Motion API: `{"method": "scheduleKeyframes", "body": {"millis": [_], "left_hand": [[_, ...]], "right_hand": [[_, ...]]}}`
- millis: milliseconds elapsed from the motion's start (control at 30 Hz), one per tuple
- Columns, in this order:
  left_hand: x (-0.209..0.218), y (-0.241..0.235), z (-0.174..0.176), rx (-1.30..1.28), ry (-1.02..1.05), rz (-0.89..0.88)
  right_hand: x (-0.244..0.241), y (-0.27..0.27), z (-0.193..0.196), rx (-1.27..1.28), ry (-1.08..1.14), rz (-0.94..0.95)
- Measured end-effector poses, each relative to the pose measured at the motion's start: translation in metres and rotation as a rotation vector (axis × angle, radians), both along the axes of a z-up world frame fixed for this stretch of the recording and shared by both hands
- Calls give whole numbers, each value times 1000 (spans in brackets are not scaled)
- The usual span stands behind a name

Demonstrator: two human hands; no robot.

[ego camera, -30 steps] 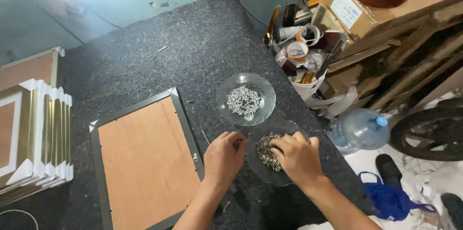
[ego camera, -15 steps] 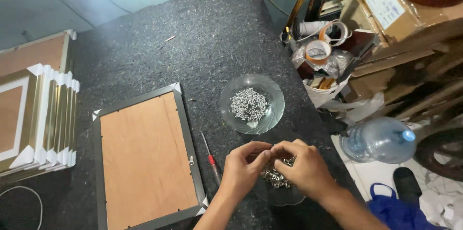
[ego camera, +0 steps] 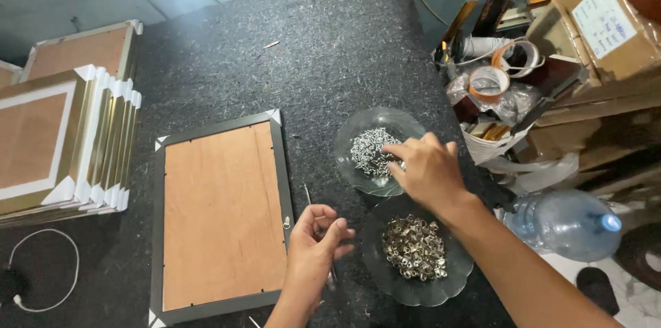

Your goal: Assembling a picture frame by placing the backing and securing it with metal fasteners.

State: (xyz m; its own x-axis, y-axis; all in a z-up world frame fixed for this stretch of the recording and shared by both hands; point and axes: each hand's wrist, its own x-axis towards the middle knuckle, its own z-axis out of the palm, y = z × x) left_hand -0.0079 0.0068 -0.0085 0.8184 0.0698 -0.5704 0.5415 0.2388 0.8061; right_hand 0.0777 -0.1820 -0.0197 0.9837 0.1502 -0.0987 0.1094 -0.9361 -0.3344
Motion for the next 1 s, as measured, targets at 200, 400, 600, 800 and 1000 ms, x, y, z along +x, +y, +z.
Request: {"method": "scheduleKeyframes", "body": {"millis": [200,400,600,800,1000], "left_hand": [[-29,28,-2,118,32,66],[-66,62,-45,102,-32,142],[-77,74,-29,71,-86,260],[-82,94,-23,81,-145,246],[-87,127,-4,50,-143,177]], "right_hand": [[20,9,-12,-169,-124,86],[28,19,-15,-355,-125,89],[23,31,-3,-403,32,-1],[14,49,15,-464,68,-78],[15,66,16,-420,172,-167]]}}
